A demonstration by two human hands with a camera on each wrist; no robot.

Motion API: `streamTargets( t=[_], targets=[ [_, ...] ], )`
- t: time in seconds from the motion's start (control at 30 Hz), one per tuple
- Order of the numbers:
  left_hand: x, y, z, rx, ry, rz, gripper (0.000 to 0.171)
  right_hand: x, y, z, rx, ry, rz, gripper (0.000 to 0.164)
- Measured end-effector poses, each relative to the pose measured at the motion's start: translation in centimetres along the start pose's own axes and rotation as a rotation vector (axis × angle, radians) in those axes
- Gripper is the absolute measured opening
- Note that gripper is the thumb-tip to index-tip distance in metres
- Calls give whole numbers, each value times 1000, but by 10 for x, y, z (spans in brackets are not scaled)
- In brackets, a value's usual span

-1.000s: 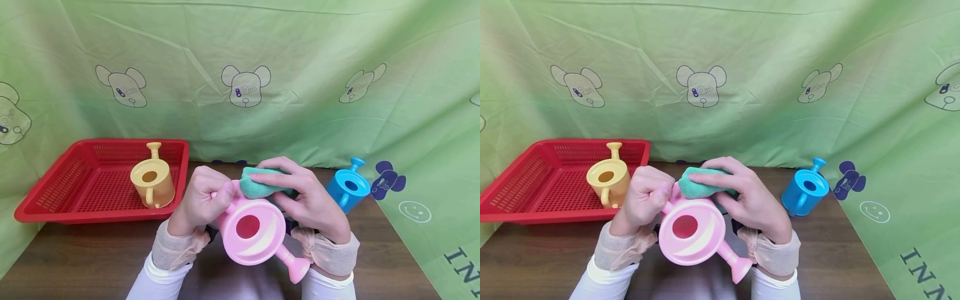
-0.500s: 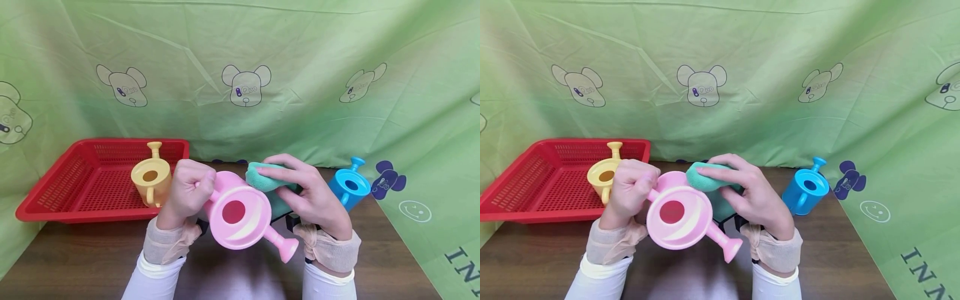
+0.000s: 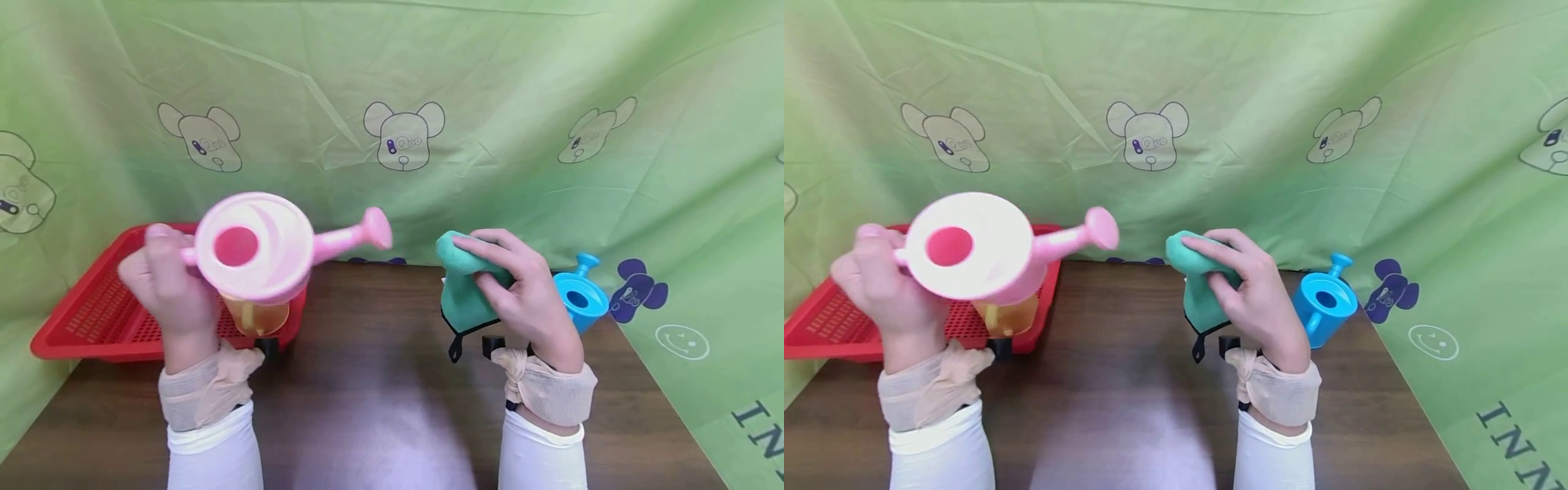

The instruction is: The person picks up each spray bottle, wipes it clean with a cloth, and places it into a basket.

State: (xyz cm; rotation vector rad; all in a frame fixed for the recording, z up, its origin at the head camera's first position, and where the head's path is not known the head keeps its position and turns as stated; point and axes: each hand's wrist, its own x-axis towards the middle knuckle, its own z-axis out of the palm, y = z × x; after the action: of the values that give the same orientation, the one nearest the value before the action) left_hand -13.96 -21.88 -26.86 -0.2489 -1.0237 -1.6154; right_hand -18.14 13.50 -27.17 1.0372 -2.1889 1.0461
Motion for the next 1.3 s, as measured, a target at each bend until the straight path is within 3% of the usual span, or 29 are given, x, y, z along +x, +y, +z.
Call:
streamTargets(
  t=[0.13, 0.23, 0.47, 0.63, 0.73, 0.87, 0.93, 1.03, 1.17, 1.3],
  targets=[
    [16, 3, -15, 27, 202, -91, 48, -2, 12, 1, 4, -16, 23, 55],
    [25, 5, -29, 91, 318, -219, 52, -1, 13, 3, 22, -28, 26, 55],
    [42, 3, -64, 311, 427, -488, 56, -2, 13, 6, 30, -42, 32, 55],
    [52, -6, -87, 539, 473, -556, 53, -2, 13, 8, 37, -57, 33, 54],
    [53, -14, -100, 784, 393, -608, 53, -1, 13, 9, 38, -64, 28, 54],
    [51, -22, -116, 1130, 178, -687, 53, -1, 13, 10, 42, -70, 25, 54],
    [50, -25, -122, 1233, 69, -717, 55, -1, 12, 11, 43, -73, 22, 54],
    [49, -28, -127, 1301, -51, -739, 60, -1, 12, 12, 46, -74, 20, 54],
    [48, -27, -130, 1336, -150, -756, 66, 0, 12, 13, 53, -76, 23, 55],
    [48, -24, -132, 1355, -283, -842, 70, 1, 8, 14, 52, -80, 30, 55]
  ],
)
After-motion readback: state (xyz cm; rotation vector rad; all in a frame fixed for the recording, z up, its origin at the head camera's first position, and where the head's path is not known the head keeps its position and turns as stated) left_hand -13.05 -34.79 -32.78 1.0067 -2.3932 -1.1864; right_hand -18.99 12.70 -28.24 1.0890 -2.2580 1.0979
